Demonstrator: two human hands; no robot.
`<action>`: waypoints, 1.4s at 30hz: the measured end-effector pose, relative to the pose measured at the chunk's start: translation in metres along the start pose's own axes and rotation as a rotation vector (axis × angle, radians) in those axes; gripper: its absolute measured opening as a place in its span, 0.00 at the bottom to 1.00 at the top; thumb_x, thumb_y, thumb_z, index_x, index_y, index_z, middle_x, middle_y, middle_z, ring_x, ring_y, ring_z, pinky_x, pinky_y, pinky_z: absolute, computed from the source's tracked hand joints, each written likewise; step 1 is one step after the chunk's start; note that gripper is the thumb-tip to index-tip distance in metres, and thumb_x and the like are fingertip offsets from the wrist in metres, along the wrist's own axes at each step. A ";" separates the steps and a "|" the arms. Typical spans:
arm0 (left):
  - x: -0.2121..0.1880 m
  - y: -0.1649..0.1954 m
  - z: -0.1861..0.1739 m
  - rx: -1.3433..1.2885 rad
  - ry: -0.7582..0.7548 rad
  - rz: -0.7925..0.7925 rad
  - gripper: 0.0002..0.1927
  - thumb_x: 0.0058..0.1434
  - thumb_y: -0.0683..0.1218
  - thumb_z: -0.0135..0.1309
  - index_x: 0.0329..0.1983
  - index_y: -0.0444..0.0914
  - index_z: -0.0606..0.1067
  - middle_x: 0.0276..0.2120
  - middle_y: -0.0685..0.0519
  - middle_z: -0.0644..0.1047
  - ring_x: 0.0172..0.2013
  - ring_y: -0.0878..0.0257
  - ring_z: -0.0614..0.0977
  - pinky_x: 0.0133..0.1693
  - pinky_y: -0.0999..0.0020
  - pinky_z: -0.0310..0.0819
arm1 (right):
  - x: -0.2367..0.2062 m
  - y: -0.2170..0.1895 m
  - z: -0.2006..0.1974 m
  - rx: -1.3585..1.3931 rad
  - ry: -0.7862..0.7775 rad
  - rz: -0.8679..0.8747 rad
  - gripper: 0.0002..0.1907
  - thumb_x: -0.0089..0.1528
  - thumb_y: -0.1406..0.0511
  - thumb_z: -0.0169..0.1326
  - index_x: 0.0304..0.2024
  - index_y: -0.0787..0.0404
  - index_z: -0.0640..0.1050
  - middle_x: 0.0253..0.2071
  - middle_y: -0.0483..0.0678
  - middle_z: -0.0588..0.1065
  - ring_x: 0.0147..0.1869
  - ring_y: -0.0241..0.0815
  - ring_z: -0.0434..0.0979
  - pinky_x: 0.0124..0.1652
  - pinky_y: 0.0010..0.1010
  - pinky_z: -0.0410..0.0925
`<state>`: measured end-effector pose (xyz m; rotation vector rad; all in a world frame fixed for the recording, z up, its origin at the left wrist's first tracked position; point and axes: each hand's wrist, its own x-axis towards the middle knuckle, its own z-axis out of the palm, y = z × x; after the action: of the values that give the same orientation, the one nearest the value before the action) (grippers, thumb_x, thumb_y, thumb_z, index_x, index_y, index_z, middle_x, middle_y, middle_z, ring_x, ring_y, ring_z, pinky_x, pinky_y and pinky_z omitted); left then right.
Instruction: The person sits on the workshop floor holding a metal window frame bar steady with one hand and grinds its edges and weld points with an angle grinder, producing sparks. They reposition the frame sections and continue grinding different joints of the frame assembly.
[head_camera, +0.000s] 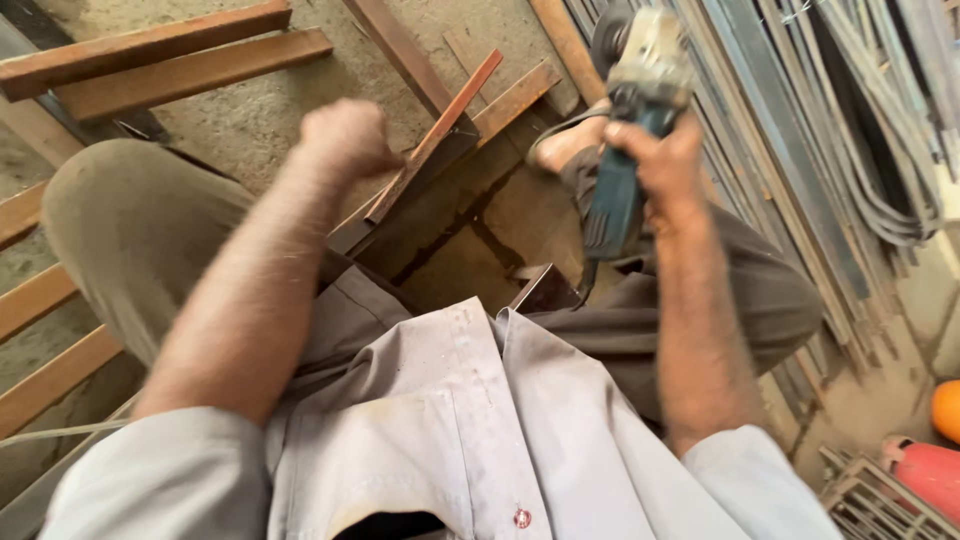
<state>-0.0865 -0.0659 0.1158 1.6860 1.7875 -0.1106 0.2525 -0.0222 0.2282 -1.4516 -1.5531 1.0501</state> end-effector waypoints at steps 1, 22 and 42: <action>-0.010 -0.009 -0.013 -0.082 0.122 -0.007 0.26 0.61 0.63 0.62 0.50 0.39 0.79 0.43 0.45 0.81 0.45 0.53 0.84 0.47 0.54 0.79 | 0.005 -0.009 -0.005 0.058 -0.030 0.017 0.22 0.55 0.70 0.66 0.50 0.70 0.77 0.39 0.53 0.78 0.34 0.43 0.80 0.34 0.33 0.76; -0.272 -0.057 0.278 -1.295 -0.575 -0.308 0.20 0.60 0.54 0.61 0.41 0.31 0.81 0.36 0.41 0.81 0.35 0.49 0.84 0.37 0.54 0.80 | 0.148 -0.019 0.055 0.187 -0.352 0.155 0.19 0.63 0.72 0.63 0.53 0.70 0.71 0.40 0.54 0.76 0.39 0.51 0.84 0.40 0.45 0.80; -0.186 -0.110 0.199 -0.975 -0.620 -0.443 0.17 0.61 0.55 0.59 0.35 0.34 0.79 0.31 0.40 0.80 0.33 0.46 0.83 0.36 0.51 0.79 | 0.141 -0.001 0.081 0.059 -0.233 0.378 0.24 0.61 0.69 0.63 0.56 0.69 0.70 0.42 0.50 0.75 0.38 0.42 0.82 0.38 0.35 0.78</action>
<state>-0.1176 -0.3405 0.0163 0.4771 1.3387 0.0464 0.1667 0.1126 0.1971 -1.6687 -1.4174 1.5188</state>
